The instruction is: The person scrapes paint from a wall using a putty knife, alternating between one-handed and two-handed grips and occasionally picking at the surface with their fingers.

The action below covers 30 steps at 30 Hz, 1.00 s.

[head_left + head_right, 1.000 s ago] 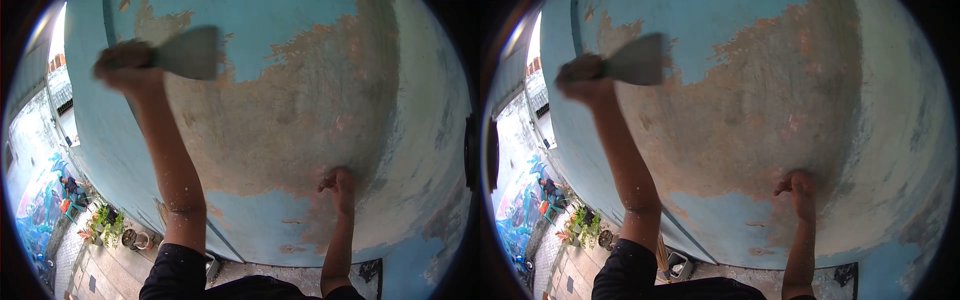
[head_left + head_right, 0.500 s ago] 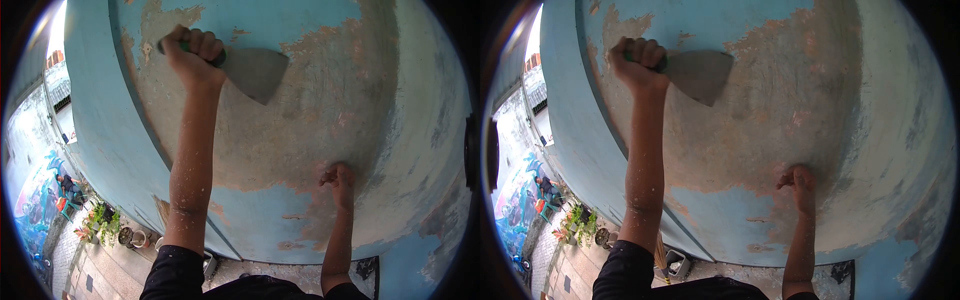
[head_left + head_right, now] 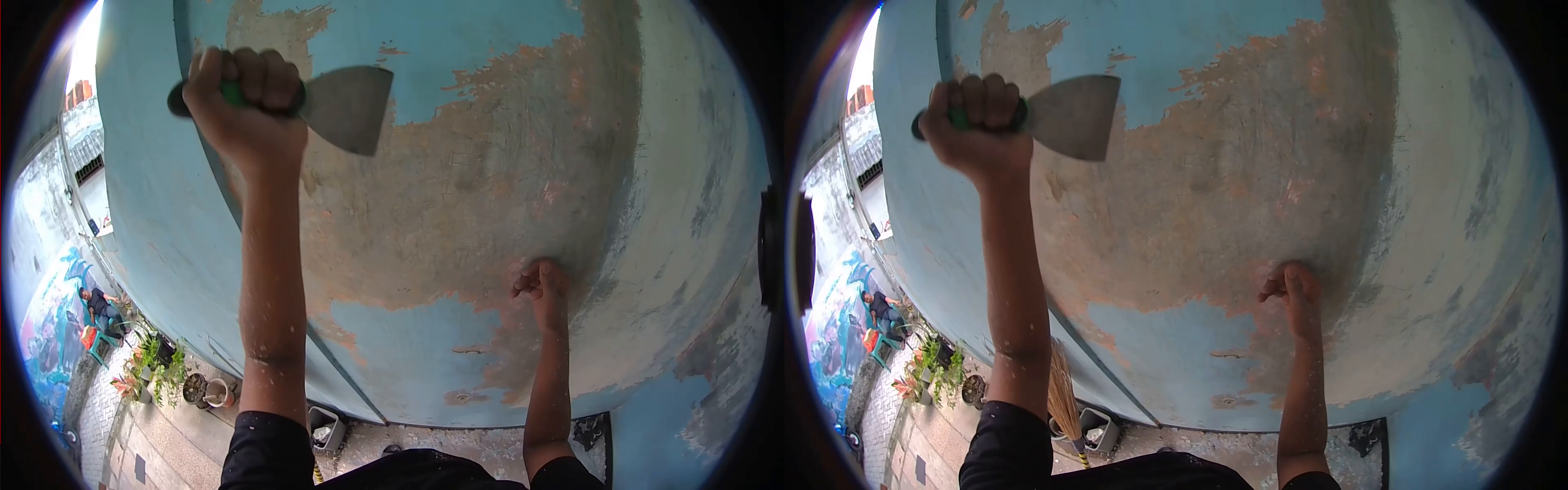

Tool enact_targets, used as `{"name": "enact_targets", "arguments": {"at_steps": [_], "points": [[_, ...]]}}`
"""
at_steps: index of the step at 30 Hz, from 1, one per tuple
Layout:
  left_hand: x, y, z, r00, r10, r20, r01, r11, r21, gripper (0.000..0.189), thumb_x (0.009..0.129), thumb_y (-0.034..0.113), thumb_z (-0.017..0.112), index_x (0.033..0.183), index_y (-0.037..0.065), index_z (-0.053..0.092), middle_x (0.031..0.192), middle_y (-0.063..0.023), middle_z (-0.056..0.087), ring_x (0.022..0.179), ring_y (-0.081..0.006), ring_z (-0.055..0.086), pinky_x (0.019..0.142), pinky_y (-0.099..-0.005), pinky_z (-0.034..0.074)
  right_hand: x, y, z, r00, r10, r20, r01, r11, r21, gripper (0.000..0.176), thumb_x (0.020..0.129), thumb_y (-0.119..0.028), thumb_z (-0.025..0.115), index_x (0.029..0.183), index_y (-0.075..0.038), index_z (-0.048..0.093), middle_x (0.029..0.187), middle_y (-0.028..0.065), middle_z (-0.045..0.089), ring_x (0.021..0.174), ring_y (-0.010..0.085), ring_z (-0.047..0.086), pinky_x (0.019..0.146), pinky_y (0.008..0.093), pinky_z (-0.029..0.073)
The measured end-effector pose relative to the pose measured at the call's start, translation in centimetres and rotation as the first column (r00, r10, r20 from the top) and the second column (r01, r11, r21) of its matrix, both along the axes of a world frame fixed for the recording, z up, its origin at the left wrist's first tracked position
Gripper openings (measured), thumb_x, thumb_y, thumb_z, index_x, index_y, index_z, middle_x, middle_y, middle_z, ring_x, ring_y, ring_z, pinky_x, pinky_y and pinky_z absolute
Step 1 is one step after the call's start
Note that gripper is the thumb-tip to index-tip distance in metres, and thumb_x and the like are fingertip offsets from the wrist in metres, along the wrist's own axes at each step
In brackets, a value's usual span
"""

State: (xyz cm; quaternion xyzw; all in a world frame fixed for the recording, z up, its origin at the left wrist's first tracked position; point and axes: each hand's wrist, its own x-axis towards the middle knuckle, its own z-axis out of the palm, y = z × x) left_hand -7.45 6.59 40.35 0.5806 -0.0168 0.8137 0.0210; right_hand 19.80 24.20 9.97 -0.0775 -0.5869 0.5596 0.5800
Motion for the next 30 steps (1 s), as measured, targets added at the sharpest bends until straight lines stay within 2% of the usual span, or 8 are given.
{"name": "enact_targets", "arguments": {"at_steps": [5, 8, 12, 14, 18, 20, 26, 30], "points": [[8.1, -1.0, -16.5, 0.753, 0.573, -0.324, -0.609, 0.793, -0.009, 0.025, 0.079, 0.017, 0.070, 0.097, 0.007, 0.055, 0.079, -0.0066, 0.057, 0.067, -0.0209, 0.060, 0.056, -0.0312, 0.048, -2.7, -8.9, 4.1, 0.990, 0.039, -0.137, -0.002, 0.965, 0.260, 0.062, 0.088, -0.049, 0.067, 0.124, -0.001, 0.052, 0.124, 0.0191, 0.056, 0.112, 0.0306, 0.059, 0.091, 0.0425, 0.050], [11.3, -1.4, -19.5, 0.383, 0.478, -0.790, -0.777, 0.630, 0.004, 0.045, 0.072, 0.007, 0.073, 0.111, 0.002, 0.049, 0.093, -0.0144, 0.054, 0.085, -0.0294, 0.057, 0.076, -0.0425, 0.042, -2.6, -13.7, 5.9, 0.991, 0.133, -0.010, -0.117, 0.909, 0.401, 0.100, 0.073, -0.056, 0.080, 0.144, -0.001, 0.037, 0.151, 0.0186, 0.034, 0.139, 0.0303, 0.035, 0.112, 0.0454, 0.030], [12.1, -0.6, -20.7, 0.500, 0.302, -0.812, -0.730, 0.650, -0.208, 0.048, 0.069, 0.008, 0.074, 0.112, 0.002, 0.053, 0.100, -0.0155, 0.055, 0.096, -0.0344, 0.053, 0.084, -0.0447, 0.038, -3.3, -13.4, 5.4, 0.999, 0.005, -0.035, 0.007, 0.946, 0.323, 0.087, 0.086, -0.049, 0.070, 0.146, 0.000, 0.032, 0.148, 0.0225, 0.038, 0.137, 0.0300, 0.038, 0.112, 0.0431, 0.029], [11.1, -0.5, -20.5, 0.245, 0.461, -0.853, -0.776, 0.621, 0.113, 0.064, 0.071, 0.010, 0.077, 0.126, 0.005, 0.045, 0.117, -0.0199, 0.055, 0.105, -0.0364, 0.052, 0.083, -0.0448, 0.038, -3.5, -13.5, 6.2, 0.992, -0.105, -0.072, 0.123, 0.941, 0.315, 0.073, 0.090, -0.045, 0.066, 0.141, 0.000, 0.037, 0.142, 0.0207, 0.045, 0.133, 0.0300, 0.043, 0.111, 0.0437, 0.032], [9.8, -2.9, -19.6, 0.249, 0.633, -0.733, -0.836, 0.523, 0.167, 0.054, 0.078, 0.012, 0.069, 0.125, 0.008, 0.043, 0.128, -0.0228, 0.052, 0.111, -0.0352, 0.051, 0.088, -0.0489, 0.038, -3.7, -12.0, 10.8, 0.883, 0.019, -0.469, 0.079, 0.979, 0.188, 0.033, 0.099, -0.036, 0.054, 0.111, -0.005, 0.054, 0.102, 0.0094, 0.057, 0.096, 0.0210, 0.062, 0.085, 0.0377, 0.051], [7.9, -4.8, -20.2, 0.437, 0.512, -0.740, -0.735, 0.677, 0.034, 0.096, 0.070, 0.005, 0.079, 0.144, 0.016, 0.019, 0.132, -0.0292, 0.050, 0.114, -0.0425, 0.051, 0.090, -0.0491, 0.040, -2.2, -11.4, 15.1, 0.742, 0.065, -0.667, 0.153, 0.952, 0.263, 0.026, 0.100, -0.034, 0.051, 0.088, -0.011, 0.049, 0.072, 0.0002, 0.043, 0.061, 0.0113, 0.048, 0.056, 0.0292, 0.043], [1.9, -5.9, -30.5, 0.749, 0.188, -0.636, -0.438, 0.860, -0.261, 0.057, 0.073, -0.006, 0.070, 0.122, 0.007, 0.044, 0.103, -0.0165, 0.064, 0.090, -0.0304, 0.061, 0.079, -0.0410, 0.048, -0.2, -11.1, 29.5, 0.716, 0.271, -0.643, 0.312, 0.700, 0.643, 0.036, 0.098, -0.032, 0.051, 0.068, -0.017, 0.040, 0.059, -0.0041, 0.034, 0.049, 0.0102, 0.035, 0.048, 0.0275, 0.033], [-1.7, -7.8, -34.5, 0.789, -0.033, -0.613, -0.451, 0.647, -0.615, 0.023, 0.079, -0.007, 0.064, 0.099, 0.002, 0.060, 0.098, -0.0112, 0.066, 0.086, -0.0223, 0.062, 0.073, -0.0310, 0.049, -10.6, -10.2, 29.9, 0.805, 0.109, -0.584, 0.248, 0.831, 0.497, 0.030, 0.096, -0.027, 0.055, 0.071, -0.016, 0.042, 0.058, -0.0037, 0.035, 0.048, 0.0100, 0.034, 0.045, 0.0255, 0.030]]}}
